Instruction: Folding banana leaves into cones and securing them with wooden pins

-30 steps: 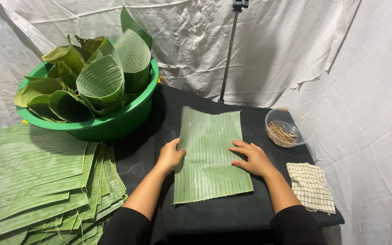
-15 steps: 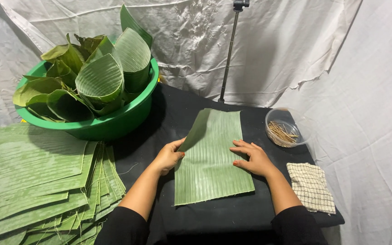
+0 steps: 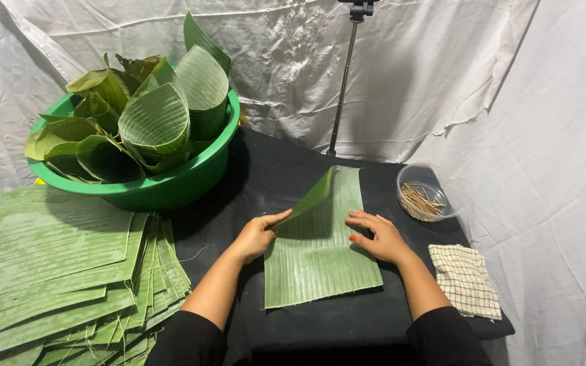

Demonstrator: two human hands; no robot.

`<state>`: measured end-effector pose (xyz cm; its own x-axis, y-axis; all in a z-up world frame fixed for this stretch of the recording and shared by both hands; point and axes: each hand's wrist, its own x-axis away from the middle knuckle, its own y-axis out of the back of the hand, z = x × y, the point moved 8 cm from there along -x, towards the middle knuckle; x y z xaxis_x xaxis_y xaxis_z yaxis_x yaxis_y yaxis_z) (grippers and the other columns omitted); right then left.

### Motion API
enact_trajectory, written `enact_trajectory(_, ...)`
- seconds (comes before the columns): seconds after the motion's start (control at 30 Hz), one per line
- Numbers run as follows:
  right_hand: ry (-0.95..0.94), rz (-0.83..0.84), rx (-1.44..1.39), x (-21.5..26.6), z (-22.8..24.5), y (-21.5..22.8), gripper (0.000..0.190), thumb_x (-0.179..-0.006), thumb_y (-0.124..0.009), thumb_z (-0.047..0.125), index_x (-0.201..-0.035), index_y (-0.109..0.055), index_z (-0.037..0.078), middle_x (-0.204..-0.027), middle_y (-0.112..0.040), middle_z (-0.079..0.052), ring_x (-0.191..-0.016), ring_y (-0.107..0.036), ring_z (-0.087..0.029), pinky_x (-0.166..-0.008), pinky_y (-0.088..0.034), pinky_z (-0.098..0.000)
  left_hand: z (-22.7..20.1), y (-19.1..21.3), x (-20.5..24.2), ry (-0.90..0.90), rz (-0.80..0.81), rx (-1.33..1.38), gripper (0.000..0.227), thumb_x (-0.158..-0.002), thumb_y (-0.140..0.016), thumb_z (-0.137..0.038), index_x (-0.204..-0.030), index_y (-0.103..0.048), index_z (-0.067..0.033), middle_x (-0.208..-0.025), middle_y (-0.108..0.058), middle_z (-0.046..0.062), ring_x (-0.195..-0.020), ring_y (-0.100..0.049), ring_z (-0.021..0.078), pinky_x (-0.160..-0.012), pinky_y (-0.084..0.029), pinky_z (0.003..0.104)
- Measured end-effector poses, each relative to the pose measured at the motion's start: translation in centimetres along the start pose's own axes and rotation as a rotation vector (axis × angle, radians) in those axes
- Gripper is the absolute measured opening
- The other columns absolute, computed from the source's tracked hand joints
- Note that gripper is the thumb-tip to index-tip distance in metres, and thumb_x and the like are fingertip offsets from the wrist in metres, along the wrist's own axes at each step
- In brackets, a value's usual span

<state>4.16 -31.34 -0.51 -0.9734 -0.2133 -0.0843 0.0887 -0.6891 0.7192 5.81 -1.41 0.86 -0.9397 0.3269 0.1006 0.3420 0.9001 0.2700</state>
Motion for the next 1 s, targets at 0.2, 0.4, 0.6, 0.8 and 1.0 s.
enact_trajectory(0.2, -0.001, -0.009, -0.053, -0.2, -1.0, -0.2, 0.049, -0.093, -0.067, 0.055, -0.133, -0.069, 0.026, -0.146, -0.063, 0.001, -0.145, -0.044, -0.028, -0.122, -0.019, -0.0607, -0.6, -0.4, 0.0, -0.105, 0.063, -0.175, 0.066, -0.084, -0.050, 0.012, -0.136, -0.067, -0.0245, -0.135, -0.068, 0.005, -0.135, -0.052, 0.0343, -0.115, -0.043, 0.047)
enact_trajectory(0.4, -0.135, -0.153, -0.339, -2.4, -2.2, -0.8, 0.044, -0.100, -0.057, 0.053, -0.121, -0.078, 0.021, -0.117, -0.078, -0.006, -0.125, -0.063, -0.027, -0.108, -0.046, -0.0471, -3.6, -1.2, 0.7, -0.368, 0.108, -0.372, 0.076, -0.078, -0.041, 0.020, -0.141, -0.063, -0.0160, -0.133, -0.067, 0.021, -0.129, -0.057, 0.0426, -0.110, -0.046, 0.051)
enact_trajectory(0.6, -0.201, -0.114, -0.820, -3.6, 0.4, -3.1, 0.035, -0.092, -0.078, 0.022, -0.121, -0.076, 0.002, -0.106, -0.078, -0.011, -0.100, -0.070, -0.017, -0.097, -0.053, -0.0382, -3.3, -1.5, 0.8, -0.416, 0.095, -0.399, 0.074, -0.079, -0.040, 0.020, -0.139, -0.065, -0.0165, -0.133, -0.068, 0.020, -0.130, -0.057, 0.0392, -0.109, -0.047, 0.048)
enact_trajectory(0.8, -0.100, -0.142, -0.771, -3.8, -0.4, -2.7, 0.018, -0.086, -0.079, 0.005, -0.104, -0.075, 0.005, -0.075, -0.073, 0.000, -0.067, -0.066, -0.006, -0.063, -0.055, -0.0195, -2.2, -1.6, 0.5, -0.119, 0.183, -0.248, 0.073, -0.077, -0.077, -0.013, -0.146, -0.057, -0.0268, -0.137, -0.067, 0.012, -0.132, -0.055, 0.0353, -0.109, -0.046, 0.048)
enact_trajectory(1.0, -0.028, -0.139, -0.673, -3.3, -0.1, -2.8, 0.021, -0.086, -0.080, 0.004, -0.105, -0.073, 0.004, -0.070, -0.072, -0.002, -0.068, -0.065, -0.007, -0.068, -0.055, -0.0233, 1.3, -1.0, -0.9, 0.041, 0.103, -0.224, 0.049, -0.093, -0.068, -0.030, -0.140, -0.063, -0.0374, -0.109, -0.080, 0.006, -0.112, -0.071, 0.0260, -0.092, -0.058, 0.040)
